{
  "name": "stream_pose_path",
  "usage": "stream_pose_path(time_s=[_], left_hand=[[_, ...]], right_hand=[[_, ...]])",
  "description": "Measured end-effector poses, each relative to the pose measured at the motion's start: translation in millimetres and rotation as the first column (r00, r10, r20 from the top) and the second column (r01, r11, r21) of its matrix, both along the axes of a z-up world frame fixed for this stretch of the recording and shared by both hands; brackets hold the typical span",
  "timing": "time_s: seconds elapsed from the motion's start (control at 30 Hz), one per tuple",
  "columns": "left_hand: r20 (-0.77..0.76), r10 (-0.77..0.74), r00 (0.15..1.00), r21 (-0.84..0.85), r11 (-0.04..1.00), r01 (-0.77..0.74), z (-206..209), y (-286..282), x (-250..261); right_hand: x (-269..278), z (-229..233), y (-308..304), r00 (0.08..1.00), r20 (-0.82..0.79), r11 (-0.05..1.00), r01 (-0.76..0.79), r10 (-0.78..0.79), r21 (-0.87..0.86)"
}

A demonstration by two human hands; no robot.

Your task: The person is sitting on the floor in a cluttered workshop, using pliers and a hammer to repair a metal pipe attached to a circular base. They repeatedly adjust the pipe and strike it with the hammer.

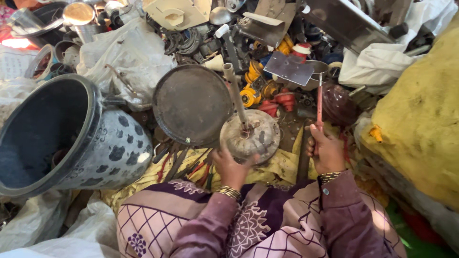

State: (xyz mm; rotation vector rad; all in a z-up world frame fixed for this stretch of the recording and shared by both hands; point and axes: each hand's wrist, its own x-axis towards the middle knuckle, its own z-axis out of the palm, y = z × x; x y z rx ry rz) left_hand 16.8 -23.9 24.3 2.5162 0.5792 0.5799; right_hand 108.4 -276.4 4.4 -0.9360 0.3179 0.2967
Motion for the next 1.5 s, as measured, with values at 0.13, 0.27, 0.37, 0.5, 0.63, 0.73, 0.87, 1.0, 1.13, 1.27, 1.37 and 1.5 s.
stream_pose_path(time_s=[0.13, 0.27, 0.37, 0.5, 0.63, 0.73, 0.87, 1.0, 1.13, 1.27, 1.37, 1.5], left_hand=[[0.261, -0.074, 0.962, -0.146, 0.983, 0.115, 43.2, 11.9, 26.9], [0.464, -0.172, 0.869, -0.218, 0.929, 0.300, 90.6, -5.2, 64.1], [0.522, -0.028, 0.852, -0.508, 0.793, 0.337, 100.6, -44.3, 99.3], [0.576, 0.169, 0.800, -0.624, 0.723, 0.296, 93.1, -55.8, 142.1], [0.569, 0.057, 0.820, -0.653, 0.637, 0.409, 87.2, -24.9, 149.4], [0.547, -0.056, 0.835, -0.764, 0.373, 0.526, 92.9, 0.1, 135.9], [0.636, -0.287, 0.717, -0.729, 0.081, 0.679, 101.1, 19.7, 124.2], [0.573, -0.278, 0.771, -0.764, 0.160, 0.625, 104.1, 20.8, 130.0], [0.538, -0.351, 0.767, -0.772, 0.159, 0.615, 105.4, 22.9, 132.1], [0.539, -0.359, 0.762, -0.785, 0.114, 0.609, 106.6, 26.1, 132.5], [0.542, -0.383, 0.748, -0.794, 0.061, 0.605, 106.9, 28.4, 133.7], [0.540, -0.417, 0.731, -0.797, 0.027, 0.604, 108.9, 31.0, 133.8]], right_hand=[[4.6, -0.5, -0.6, 1.000, 0.005, 1.000, 0.010, -0.010, -0.006], [3.9, -1.1, -1.0, 1.000, 0.009, 1.000, 0.008, -0.008, 0.007], [2.8, 0.0, -1.0, 1.000, 0.020, 1.000, 0.013, -0.013, 0.021], [0.4, 2.0, -2.0, 1.000, -0.015, 1.000, 0.006, -0.006, -0.003], [-0.1, 5.1, -0.4, 1.000, -0.016, 1.000, -0.007, 0.007, 0.024], [3.3, 6.1, -2.2, 1.000, 0.009, 0.999, -0.013, 0.013, 0.037], [0.1, 3.5, -1.4, 1.000, -0.004, 0.999, -0.008, 0.009, 0.046], [0.4, 6.0, -1.5, 1.000, -0.001, 0.999, -0.007, 0.007, 0.039], [-1.6, 8.0, -2.7, 1.000, -0.018, 1.000, -0.006, 0.006, 0.016], [-0.7, 10.6, -1.3, 1.000, -0.025, 1.000, -0.017, 0.017, -0.005], [-1.1, 10.2, -0.7, 1.000, -0.013, 1.000, -0.021, 0.021, 0.011], [-1.0, 10.5, -1.2, 1.000, -0.014, 0.999, -0.009, 0.010, 0.035]])
